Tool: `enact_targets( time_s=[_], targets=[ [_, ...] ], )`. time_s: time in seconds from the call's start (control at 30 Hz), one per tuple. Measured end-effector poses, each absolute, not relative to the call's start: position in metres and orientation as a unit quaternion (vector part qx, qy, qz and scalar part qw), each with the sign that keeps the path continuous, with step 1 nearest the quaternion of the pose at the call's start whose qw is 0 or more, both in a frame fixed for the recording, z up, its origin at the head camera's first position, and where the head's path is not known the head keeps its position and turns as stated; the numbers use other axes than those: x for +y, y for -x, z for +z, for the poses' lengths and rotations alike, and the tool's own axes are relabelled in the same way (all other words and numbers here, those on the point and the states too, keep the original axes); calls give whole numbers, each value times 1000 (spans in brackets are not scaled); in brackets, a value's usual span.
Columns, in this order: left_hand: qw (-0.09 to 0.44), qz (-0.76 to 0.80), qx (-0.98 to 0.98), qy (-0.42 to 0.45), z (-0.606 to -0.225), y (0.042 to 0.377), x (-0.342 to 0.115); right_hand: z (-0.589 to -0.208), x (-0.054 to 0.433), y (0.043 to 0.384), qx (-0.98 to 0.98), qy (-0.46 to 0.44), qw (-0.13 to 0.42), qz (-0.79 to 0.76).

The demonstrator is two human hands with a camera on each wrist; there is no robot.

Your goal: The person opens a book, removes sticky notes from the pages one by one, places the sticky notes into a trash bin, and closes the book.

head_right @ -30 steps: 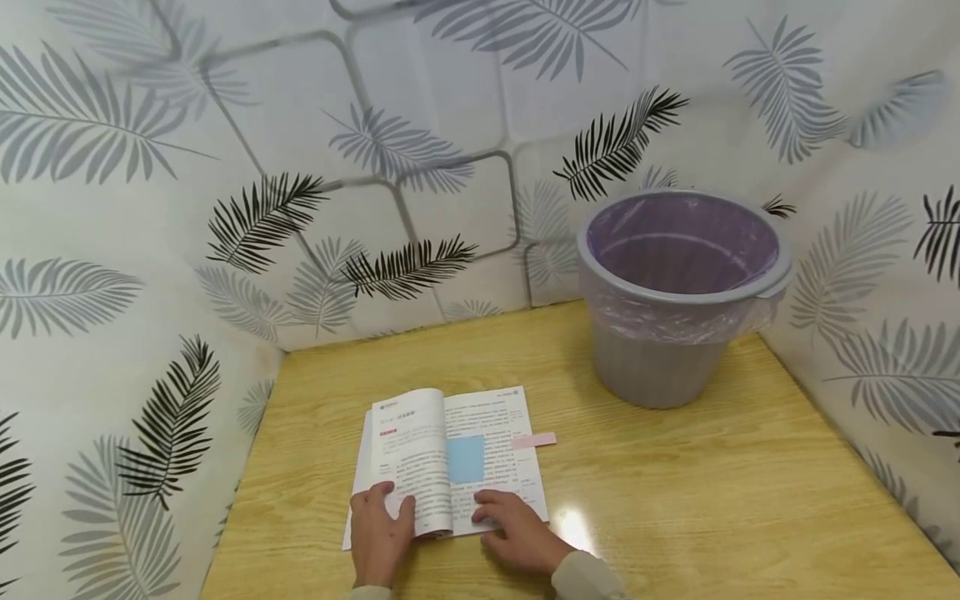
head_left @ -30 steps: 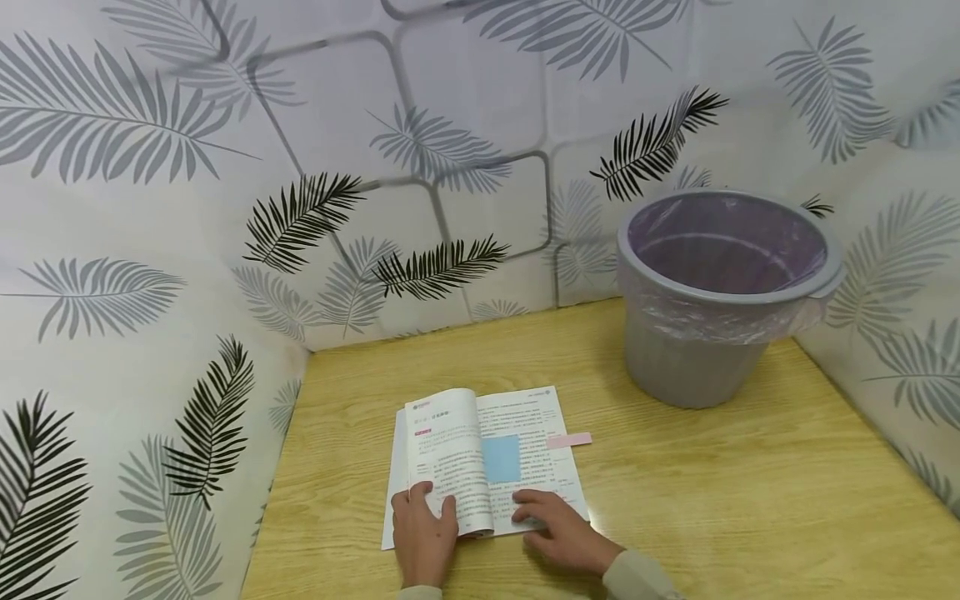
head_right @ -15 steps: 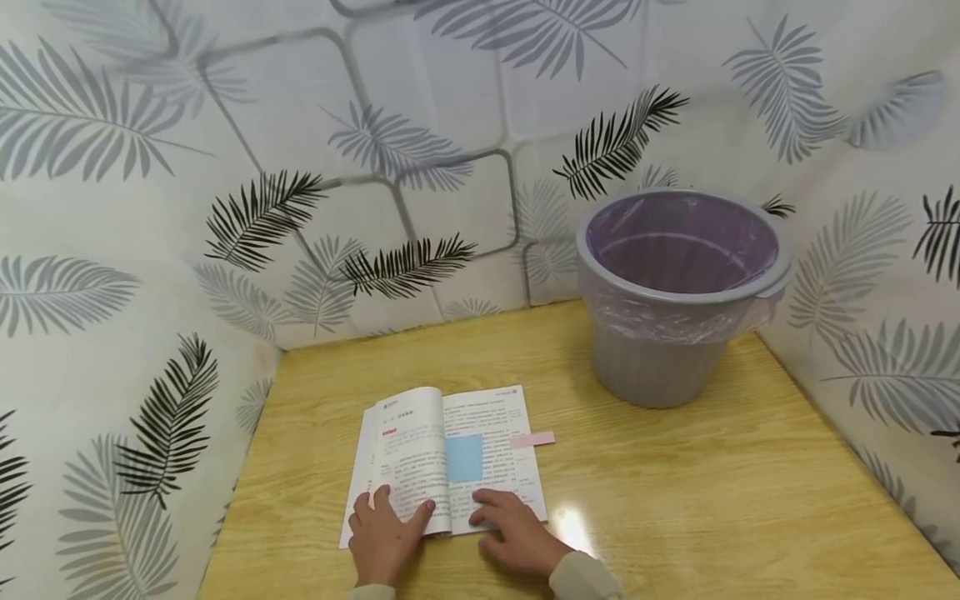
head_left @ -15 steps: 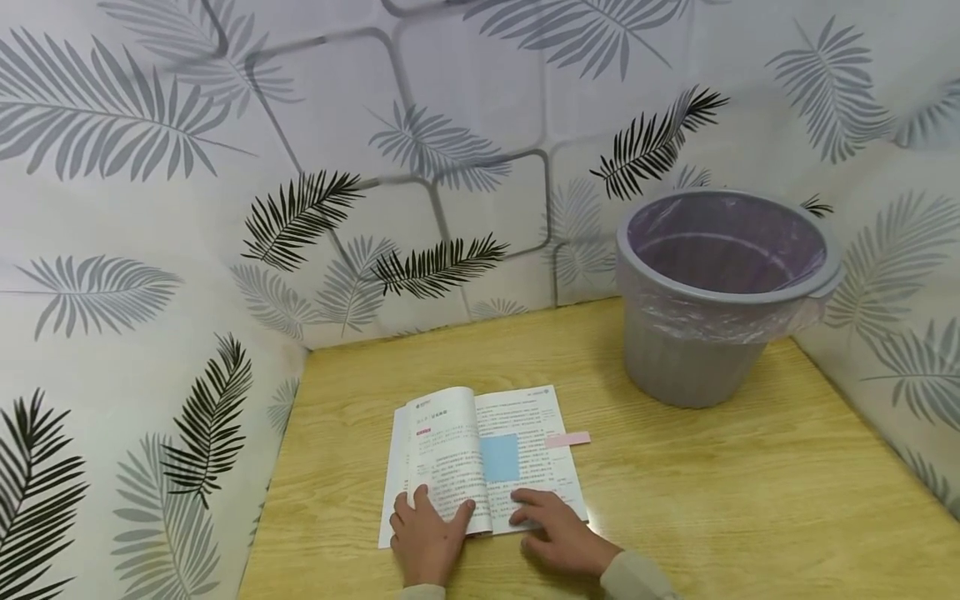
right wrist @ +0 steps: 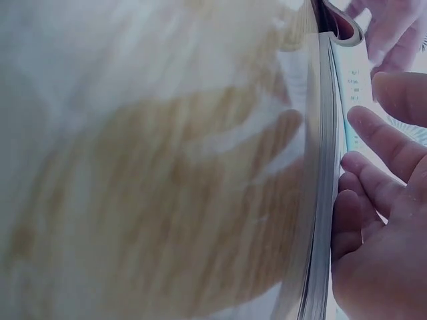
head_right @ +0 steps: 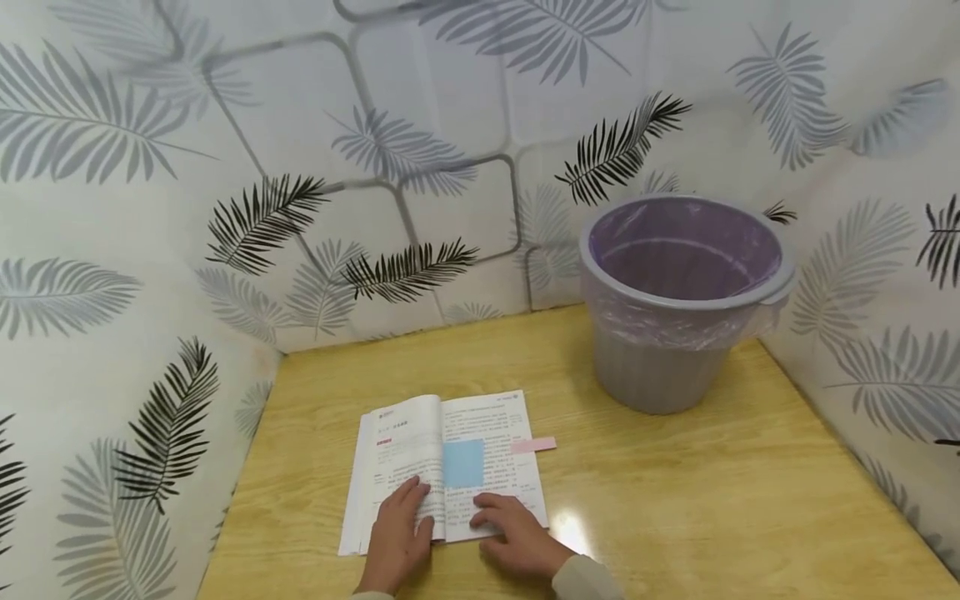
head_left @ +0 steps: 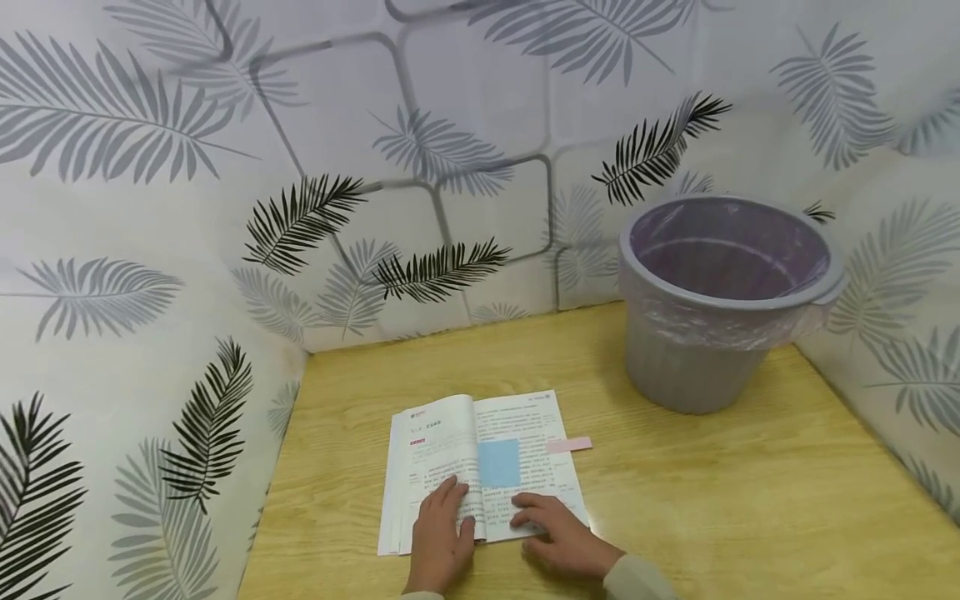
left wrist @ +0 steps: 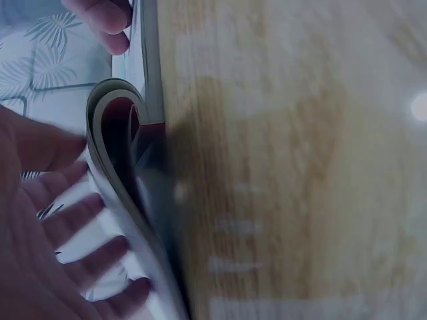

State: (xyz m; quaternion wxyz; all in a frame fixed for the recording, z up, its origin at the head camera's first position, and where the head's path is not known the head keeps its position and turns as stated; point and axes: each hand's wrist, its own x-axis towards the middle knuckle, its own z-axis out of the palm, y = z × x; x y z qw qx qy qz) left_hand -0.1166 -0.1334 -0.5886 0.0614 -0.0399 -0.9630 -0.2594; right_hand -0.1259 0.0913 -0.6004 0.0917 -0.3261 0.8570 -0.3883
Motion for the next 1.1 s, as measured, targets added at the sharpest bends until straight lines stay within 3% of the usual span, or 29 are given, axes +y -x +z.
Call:
enact_targets(
  time_s=[0.1, 0.23, 0.5, 1.1],
  targets=[
    [14, -261, -965, 3, -589, 115, -131, -599, 91, 124, 856, 319, 103, -394],
    [-9, -250, -968, -23, -593, 114, -125, -601, 90, 125, 855, 317, 107, -397],
    [-6, -205, -976, -69, -601, 116, -112, -605, 90, 126, 853, 318, 108, -398],
    [-10, -179, -982, -62, -601, 116, -111, -604, 87, 123, 863, 332, 57, -377]
  ],
)
